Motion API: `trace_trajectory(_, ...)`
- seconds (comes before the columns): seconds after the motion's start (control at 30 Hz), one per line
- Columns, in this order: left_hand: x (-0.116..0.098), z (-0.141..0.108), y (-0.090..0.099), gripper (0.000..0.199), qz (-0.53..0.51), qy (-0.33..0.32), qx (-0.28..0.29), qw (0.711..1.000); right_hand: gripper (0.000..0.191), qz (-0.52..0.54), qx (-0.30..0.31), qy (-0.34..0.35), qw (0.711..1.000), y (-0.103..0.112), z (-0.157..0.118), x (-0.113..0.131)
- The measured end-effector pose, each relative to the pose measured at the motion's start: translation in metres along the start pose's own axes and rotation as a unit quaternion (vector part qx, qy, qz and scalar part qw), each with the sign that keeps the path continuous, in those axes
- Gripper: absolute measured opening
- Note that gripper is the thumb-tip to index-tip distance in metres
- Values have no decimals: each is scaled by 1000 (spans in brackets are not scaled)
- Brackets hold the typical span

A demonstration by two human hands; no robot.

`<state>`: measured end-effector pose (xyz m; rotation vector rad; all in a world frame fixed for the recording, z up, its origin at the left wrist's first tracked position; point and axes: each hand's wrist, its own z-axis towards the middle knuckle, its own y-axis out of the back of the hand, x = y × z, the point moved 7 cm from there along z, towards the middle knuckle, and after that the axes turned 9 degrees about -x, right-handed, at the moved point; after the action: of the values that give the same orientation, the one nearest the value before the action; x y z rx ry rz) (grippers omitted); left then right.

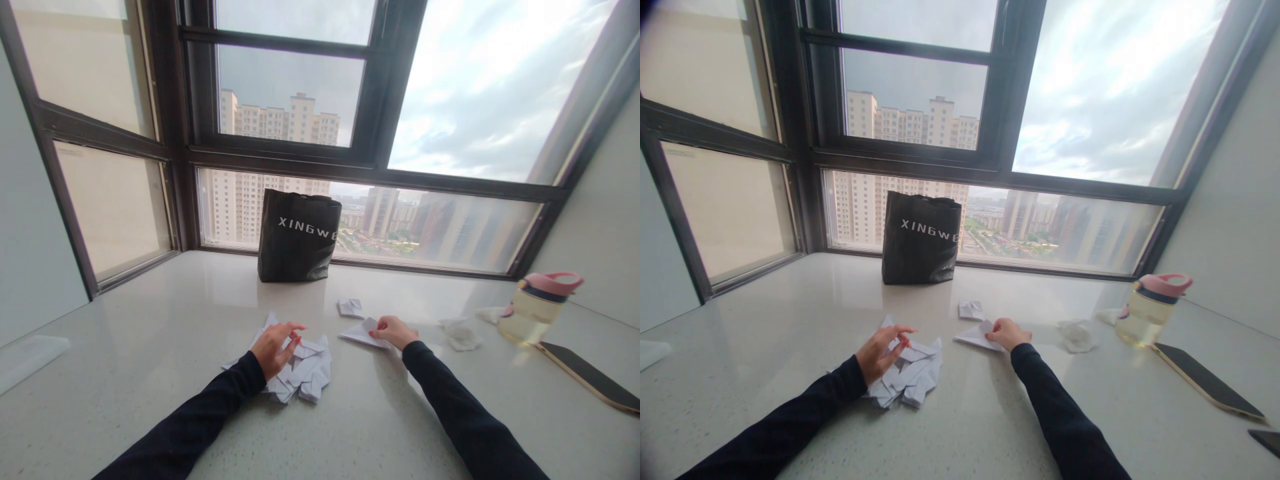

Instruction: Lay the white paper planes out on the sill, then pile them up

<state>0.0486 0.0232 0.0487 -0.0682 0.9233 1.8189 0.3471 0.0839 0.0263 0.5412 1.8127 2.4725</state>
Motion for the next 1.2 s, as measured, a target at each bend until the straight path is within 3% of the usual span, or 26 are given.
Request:
trace_trajectory(0.3,-1,0,1,26,1,-5,-4,1000,17,8,33,-17,999,-3,-2,-2)
trace_trajectory(0.7,3,0,-1,27,9,-2,-1,1000,37,15,-15,-19,1000,3,-5,-3)
trace_trajectory(0.9,16,1,-2,28,71,12,-3,997,33,37,-40,-19,998,14,-3,0)
trace_trajectory(0.97,21,-1,-5,28,109,33,12,993,30,55,-73,-21,996,23,-3,5)
trace_trajectory(1.1,25,-7,-9,34,168,61,48,983,28,135,-202,9,970,48,-12,26)
trace_trajectory(1.2,22,-8,-11,40,183,62,75,978,27,176,-236,63,954,55,-24,49)
